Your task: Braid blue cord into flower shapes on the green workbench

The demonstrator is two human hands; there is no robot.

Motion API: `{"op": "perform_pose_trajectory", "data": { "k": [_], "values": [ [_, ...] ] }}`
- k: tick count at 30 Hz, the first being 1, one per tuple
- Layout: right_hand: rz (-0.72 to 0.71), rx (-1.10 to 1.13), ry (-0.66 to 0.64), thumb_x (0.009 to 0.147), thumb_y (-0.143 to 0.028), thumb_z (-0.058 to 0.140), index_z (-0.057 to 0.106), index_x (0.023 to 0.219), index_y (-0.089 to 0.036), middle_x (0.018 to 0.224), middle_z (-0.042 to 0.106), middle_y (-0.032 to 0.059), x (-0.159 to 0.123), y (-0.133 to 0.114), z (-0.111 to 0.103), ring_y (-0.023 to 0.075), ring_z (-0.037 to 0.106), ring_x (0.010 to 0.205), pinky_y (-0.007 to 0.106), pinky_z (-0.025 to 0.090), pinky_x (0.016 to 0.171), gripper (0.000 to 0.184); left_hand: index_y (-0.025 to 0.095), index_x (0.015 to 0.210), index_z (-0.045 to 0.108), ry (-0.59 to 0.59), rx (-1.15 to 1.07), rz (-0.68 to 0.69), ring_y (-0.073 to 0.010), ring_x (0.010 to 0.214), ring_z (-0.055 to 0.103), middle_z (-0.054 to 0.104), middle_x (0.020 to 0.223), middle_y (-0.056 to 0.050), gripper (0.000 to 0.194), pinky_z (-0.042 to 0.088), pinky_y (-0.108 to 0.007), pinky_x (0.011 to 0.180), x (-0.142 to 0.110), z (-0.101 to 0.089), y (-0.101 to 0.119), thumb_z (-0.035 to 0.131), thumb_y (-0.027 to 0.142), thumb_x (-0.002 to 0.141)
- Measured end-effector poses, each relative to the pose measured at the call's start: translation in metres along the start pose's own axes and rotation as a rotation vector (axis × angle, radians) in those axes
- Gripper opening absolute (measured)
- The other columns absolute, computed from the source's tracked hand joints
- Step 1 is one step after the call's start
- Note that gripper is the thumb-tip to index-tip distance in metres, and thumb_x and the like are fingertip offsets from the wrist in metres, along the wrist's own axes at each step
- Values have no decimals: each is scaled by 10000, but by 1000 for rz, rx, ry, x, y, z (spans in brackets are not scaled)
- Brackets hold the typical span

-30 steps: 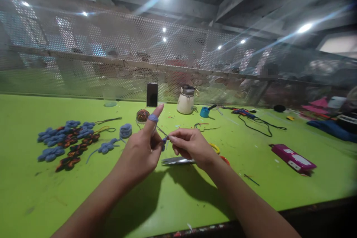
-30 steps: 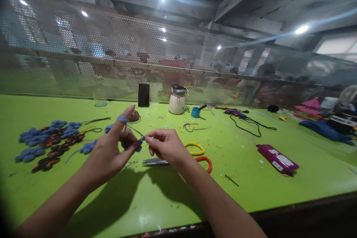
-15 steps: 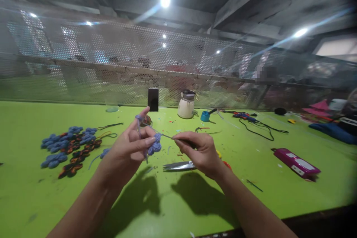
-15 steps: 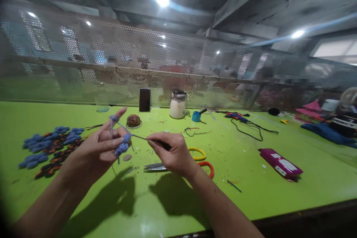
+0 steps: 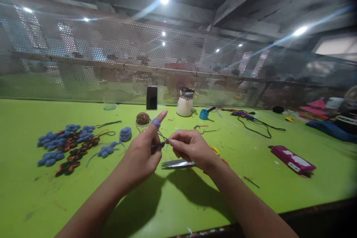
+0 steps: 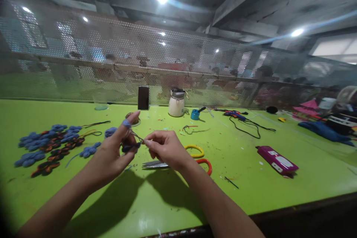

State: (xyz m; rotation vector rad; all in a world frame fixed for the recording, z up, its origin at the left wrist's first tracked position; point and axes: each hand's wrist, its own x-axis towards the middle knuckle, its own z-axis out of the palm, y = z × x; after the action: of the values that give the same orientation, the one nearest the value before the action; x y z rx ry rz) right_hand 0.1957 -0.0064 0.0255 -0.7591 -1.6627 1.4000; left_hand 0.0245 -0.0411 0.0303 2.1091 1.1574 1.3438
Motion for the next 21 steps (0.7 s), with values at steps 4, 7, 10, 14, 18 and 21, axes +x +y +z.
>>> {"op": "perform_pose_trajectory", "data": {
  "k": [4, 7, 10, 14, 18, 21],
  "values": [
    [-7, 255, 58, 761, -336, 642, 596, 804, -136, 490, 513, -55, 2, 5, 5, 15, 323, 321, 155, 194, 311, 209, 299, 1381, 334, 89, -127, -17, -122, 641, 468, 526, 705, 25, 709, 395, -268, 664, -1, 3, 6, 586, 108, 745],
    [-84, 352, 66, 771, -309, 640, 601, 817, -142, 509, 518, -46, 0, 7, 10, 25, 357, 356, 154, 211, 323, 178, 264, 1367, 346, 121, -544, -183, -116, 653, 506, 553, 704, 20, 721, 421, -236, 630, 1, 0, 9, 646, 133, 725],
    [-185, 269, 81, 781, -285, 632, 621, 820, -151, 502, 509, -44, -2, 8, 10, 36, 366, 372, 163, 231, 331, 140, 226, 1347, 362, 69, -907, -323, -100, 626, 516, 571, 702, 10, 740, 426, -200, 580, 4, -6, 10, 678, 94, 691],
    [-395, -94, 147, 785, -222, 625, 658, 827, -151, 523, 517, -34, -7, 3, 2, 54, 422, 432, 199, 346, 416, 88, 236, 1332, 385, 23, -1138, -375, -88, 603, 523, 567, 719, 2, 734, 450, -202, 589, 4, -17, 10, 656, 33, 682],
    [-524, -366, 161, 772, -170, 628, 683, 822, -141, 652, 612, 24, -13, -6, -2, 85, 511, 545, 229, 414, 502, 80, 195, 1240, 515, 61, -1206, -375, -103, 662, 531, 577, 784, -30, 625, 467, -232, 655, 2, -23, 9, 651, 31, 653],
    [-424, -223, 63, 784, -194, 620, 676, 821, -142, 578, 563, -3, -16, -8, 1, 69, 467, 480, 211, 372, 440, 85, 185, 1179, 578, 40, -1092, -385, -94, 655, 502, 569, 779, -26, 534, 431, -200, 608, 3, -19, 7, 648, 56, 665]
  ]
}}
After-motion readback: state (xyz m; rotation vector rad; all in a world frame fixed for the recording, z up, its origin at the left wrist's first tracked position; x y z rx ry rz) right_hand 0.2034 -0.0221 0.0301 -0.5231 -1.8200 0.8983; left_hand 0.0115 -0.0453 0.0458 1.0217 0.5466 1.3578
